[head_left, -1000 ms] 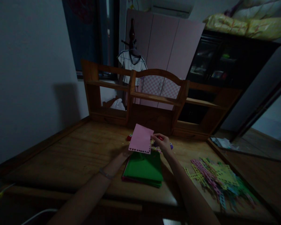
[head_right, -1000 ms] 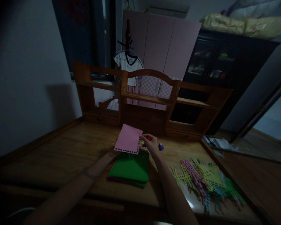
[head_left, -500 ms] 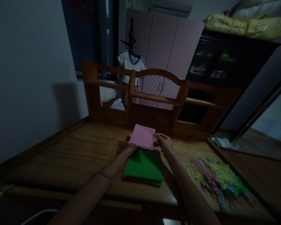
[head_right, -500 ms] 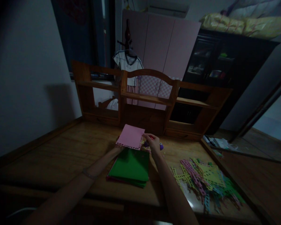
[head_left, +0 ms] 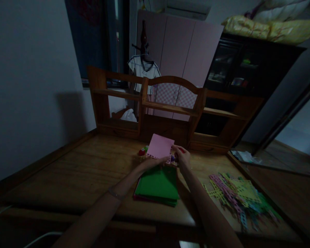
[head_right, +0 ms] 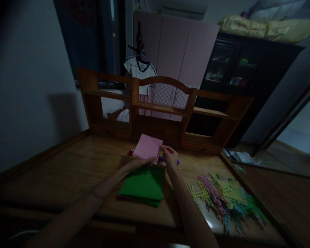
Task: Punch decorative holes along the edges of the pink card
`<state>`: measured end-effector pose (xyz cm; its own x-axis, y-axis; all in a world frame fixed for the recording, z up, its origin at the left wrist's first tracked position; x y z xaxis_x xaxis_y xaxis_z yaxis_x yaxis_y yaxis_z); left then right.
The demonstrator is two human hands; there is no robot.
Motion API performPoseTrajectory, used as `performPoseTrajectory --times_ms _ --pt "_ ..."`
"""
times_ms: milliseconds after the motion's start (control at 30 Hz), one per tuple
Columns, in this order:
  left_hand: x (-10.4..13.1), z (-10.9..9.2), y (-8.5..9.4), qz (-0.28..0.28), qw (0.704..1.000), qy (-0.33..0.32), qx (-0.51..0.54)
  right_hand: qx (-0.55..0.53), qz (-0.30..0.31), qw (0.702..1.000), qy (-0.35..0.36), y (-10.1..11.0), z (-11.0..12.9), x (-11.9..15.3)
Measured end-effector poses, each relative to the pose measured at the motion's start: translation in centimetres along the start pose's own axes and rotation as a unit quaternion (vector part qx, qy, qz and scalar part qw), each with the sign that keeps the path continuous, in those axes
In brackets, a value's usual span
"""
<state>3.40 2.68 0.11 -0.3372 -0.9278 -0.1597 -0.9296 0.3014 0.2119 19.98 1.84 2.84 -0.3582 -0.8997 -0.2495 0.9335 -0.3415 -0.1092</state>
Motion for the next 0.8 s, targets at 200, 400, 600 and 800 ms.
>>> performPoseTrajectory --times_ms 200,400,600,800 --pt "-0.8 -0.5 2.7 -0.091 0.996 0.005 0.013 -0.035 0.02 0.999 -0.01 -0.1 -0.5 -0.1" --pt "-1.6 0.3 2.5 -0.087 0.996 0.004 0.019 -0.073 0.062 0.994 -0.055 -0.5 -1.3 -0.6" --pt "-0.8 0.6 2.5 -0.105 0.994 0.005 0.011 -0.038 0.098 0.991 -0.084 -1.3 -1.2 -0.1" --pt "-0.7 0.1 2.6 -0.097 0.995 -0.017 -0.005 -0.024 0.083 0.994 -0.06 -1.2 -1.1 -0.3"
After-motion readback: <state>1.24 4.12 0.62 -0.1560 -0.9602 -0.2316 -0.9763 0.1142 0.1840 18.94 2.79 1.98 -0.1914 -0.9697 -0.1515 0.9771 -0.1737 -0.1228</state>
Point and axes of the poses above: each hand's wrist, its own x-axis away from the middle knuckle, its own y-axis out of the back of the hand, z = x × y, the point moved 7 cm from there along -x, towards the middle knuckle, and after that the axes turned 2 degrees about -z, right-handed, at the moved point
